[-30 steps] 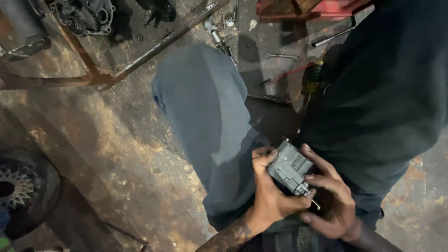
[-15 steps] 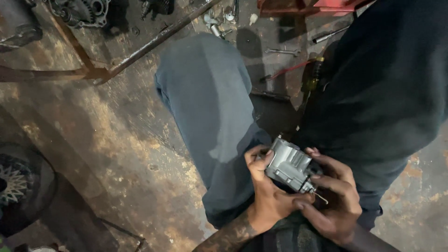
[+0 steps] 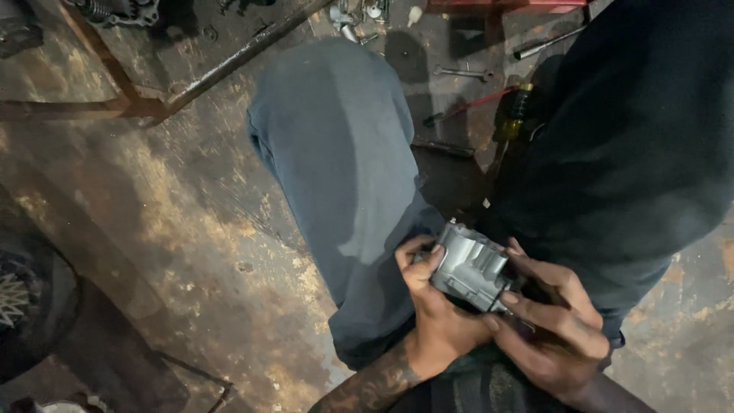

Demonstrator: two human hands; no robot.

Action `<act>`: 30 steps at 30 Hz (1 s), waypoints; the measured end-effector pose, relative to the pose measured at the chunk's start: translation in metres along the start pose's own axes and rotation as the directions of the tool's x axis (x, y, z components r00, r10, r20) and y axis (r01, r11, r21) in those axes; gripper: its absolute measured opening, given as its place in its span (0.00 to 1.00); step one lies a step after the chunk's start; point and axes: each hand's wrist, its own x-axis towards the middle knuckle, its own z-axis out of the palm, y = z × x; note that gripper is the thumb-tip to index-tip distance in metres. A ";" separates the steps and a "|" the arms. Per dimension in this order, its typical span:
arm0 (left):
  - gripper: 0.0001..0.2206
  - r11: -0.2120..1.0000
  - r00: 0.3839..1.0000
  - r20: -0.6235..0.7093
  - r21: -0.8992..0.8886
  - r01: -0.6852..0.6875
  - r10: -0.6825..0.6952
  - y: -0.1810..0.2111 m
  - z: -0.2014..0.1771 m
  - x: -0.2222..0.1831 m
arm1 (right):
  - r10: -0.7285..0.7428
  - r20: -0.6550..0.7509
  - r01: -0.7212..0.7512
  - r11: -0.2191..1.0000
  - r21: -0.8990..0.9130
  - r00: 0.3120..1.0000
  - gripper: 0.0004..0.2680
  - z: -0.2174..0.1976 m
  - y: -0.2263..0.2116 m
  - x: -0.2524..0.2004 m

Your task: Disassembling a motorcycle carburetor using a screwdriver to remove screws and inspect internal parts

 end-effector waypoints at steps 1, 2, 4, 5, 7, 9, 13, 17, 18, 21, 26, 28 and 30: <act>0.40 1.000 1.000 0.000 0.000 0.000 0.000 -0.001 -0.001 0.000 | 0.000 0.000 0.000 1.000 0.000 1.000 0.10 0.001 0.002 -0.001; 0.40 0.999 1.000 0.005 0.037 -0.005 0.004 -0.001 -0.002 -0.001 | -0.022 -0.004 0.022 1.000 -0.001 1.000 0.10 0.002 0.004 -0.001; 0.40 0.997 1.000 0.008 0.076 -0.005 0.004 -0.002 -0.002 -0.001 | -0.041 -0.003 0.041 0.999 0.001 0.999 0.10 0.002 0.008 -0.003; 0.40 0.999 1.000 0.003 0.049 -0.006 0.006 -0.004 -0.002 -0.002 | -0.026 0.006 0.026 0.999 0.020 1.000 0.11 0.001 0.009 -0.005; 0.41 1.000 1.000 -0.004 0.023 -0.007 0.007 -0.005 -0.001 -0.002 | -0.012 0.017 0.011 0.999 0.041 1.000 0.11 0.001 0.012 -0.008; 0.40 0.998 1.000 -0.002 -0.051 0.020 -0.020 -0.004 0.000 -0.001 | -0.016 0.007 0.016 1.000 0.020 1.000 0.10 0.001 0.012 -0.010; 0.41 1.000 1.000 0.016 -0.002 0.025 -0.025 -0.002 -0.002 0.001 | -0.015 0.019 0.015 1.000 0.009 1.000 0.11 0.002 0.016 -0.014; 0.43 0.999 0.999 0.017 -0.019 0.029 -0.029 0.002 -0.002 0.006 | 0.017 0.012 -0.017 1.000 -0.001 1.000 0.09 0.002 0.012 -0.012; 0.43 1.000 1.000 -0.005 -0.007 0.017 -0.017 0.003 -0.002 0.007 | 0.029 0.012 -0.029 0.999 -0.030 1.000 0.09 0.002 0.010 -0.011; 0.44 0.999 0.999 -0.047 -0.023 0.025 -0.026 -0.003 0.002 0.003 | -0.036 -0.065 0.031 0.997 -0.068 0.997 0.07 0.012 0.006 -0.010; 0.42 1.000 0.998 -0.053 0.010 -0.021 0.022 -0.004 0.002 0.009 | -0.078 -0.042 0.063 0.957 -0.283 0.996 0.07 0.013 -0.006 -0.001; 0.41 0.998 0.997 -0.057 0.049 -0.048 0.050 -0.005 0.003 0.011 | -0.071 -0.051 0.050 0.942 -0.332 0.996 0.06 0.013 -0.010 0.003; 0.41 0.998 0.998 -0.040 0.040 -0.046 0.048 -0.004 0.003 0.012 | -0.088 -0.026 0.070 0.916 -0.394 0.996 0.05 0.013 -0.014 0.008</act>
